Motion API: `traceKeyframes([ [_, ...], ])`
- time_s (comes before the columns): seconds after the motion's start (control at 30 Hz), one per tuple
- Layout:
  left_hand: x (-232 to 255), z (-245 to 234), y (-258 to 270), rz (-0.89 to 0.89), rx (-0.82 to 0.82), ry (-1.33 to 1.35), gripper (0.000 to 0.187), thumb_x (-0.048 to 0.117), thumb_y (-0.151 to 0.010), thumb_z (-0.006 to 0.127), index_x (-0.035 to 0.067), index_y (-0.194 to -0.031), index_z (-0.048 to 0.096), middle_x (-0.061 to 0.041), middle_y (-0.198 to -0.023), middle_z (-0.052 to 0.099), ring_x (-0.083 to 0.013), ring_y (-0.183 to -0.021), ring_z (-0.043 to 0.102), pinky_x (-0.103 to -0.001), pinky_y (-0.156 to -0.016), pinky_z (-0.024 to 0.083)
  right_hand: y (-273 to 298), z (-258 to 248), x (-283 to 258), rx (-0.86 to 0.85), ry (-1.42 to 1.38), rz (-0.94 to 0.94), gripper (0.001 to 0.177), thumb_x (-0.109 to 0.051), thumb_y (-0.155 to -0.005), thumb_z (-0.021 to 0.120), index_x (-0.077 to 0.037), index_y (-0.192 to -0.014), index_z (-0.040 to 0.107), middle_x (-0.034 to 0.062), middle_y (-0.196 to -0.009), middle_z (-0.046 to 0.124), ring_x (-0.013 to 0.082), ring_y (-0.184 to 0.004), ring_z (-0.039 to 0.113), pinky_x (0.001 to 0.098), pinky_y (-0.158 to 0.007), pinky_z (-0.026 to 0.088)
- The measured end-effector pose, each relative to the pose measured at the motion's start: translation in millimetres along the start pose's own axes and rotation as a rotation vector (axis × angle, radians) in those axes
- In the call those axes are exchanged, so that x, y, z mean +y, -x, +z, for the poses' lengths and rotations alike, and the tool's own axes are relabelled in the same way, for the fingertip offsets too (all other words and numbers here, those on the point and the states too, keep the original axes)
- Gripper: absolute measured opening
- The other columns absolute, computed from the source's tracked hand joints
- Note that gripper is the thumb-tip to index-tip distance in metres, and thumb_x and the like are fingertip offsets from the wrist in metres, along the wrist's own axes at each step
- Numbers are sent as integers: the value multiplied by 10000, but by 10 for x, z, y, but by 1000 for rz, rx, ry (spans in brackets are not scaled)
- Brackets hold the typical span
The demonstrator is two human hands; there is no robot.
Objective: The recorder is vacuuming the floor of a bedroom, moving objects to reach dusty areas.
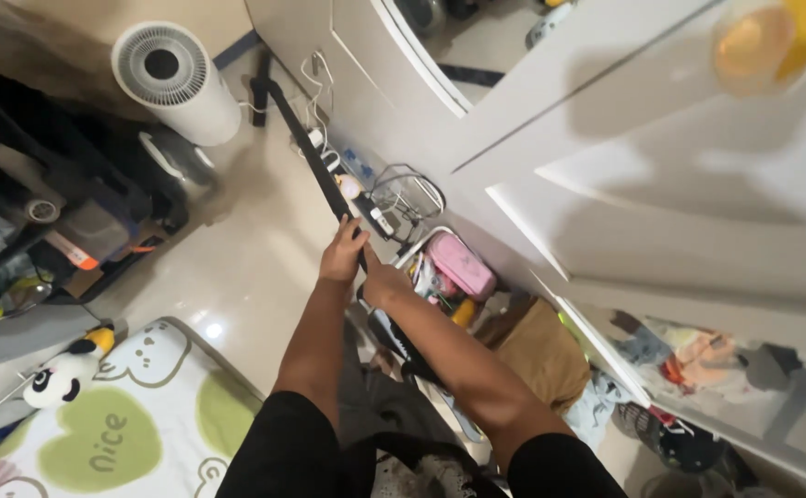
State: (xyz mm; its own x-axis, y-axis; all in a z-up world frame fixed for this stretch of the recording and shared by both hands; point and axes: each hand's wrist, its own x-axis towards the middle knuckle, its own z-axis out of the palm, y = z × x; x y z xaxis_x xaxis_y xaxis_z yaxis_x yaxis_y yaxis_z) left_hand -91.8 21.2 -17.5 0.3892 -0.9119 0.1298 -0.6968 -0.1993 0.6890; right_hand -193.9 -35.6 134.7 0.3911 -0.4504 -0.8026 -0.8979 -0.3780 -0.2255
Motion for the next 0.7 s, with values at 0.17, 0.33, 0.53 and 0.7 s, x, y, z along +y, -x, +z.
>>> traceKeyframes([
  [0.17, 180, -218, -64, -51, -43, 35, 308, 47, -894, 615, 193, -1165, 626, -122, -1528, 499, -354, -1441, 446, -416, -1032, 502, 281, -7, -149, 69, 62, 28, 980, -235, -914, 633, -314, -1655, -3, 274, -1251, 673, 422, -1162, 659, 515, -1041, 490],
  [0.33, -129, -346, -442, -436, -271, 236, 413, 265, -955, 583, 176, -1352, 515, -135, -1600, 416, -329, -1411, 457, -394, -1106, 409, -235, 177, -303, 83, -14, 37, 1025, -129, -877, 628, -336, -1660, -1, 256, -1246, 680, 405, -1148, 678, 521, -1023, 505],
  [0.53, -644, -127, -79, -492, -551, 204, 564, 447, -961, 555, 142, -1434, 511, -94, -1627, 365, -321, -1405, 449, -401, -1142, 372, -561, 843, -310, 56, -144, 149, 899, -118, -957, 504, -370, -1664, 9, 247, -1205, 684, 415, -1071, 704, 525, -947, 555],
  [0.7, -978, -128, 188, -87, -530, -104, 308, 72, -919, 560, 164, -1206, 626, -121, -1526, 468, -355, -1410, 438, -409, -1096, 436, -732, 1301, -360, 54, -250, 85, 942, -129, -928, 538, -385, -1652, -8, 274, -1173, 687, 438, -1056, 688, 539, -939, 524],
])
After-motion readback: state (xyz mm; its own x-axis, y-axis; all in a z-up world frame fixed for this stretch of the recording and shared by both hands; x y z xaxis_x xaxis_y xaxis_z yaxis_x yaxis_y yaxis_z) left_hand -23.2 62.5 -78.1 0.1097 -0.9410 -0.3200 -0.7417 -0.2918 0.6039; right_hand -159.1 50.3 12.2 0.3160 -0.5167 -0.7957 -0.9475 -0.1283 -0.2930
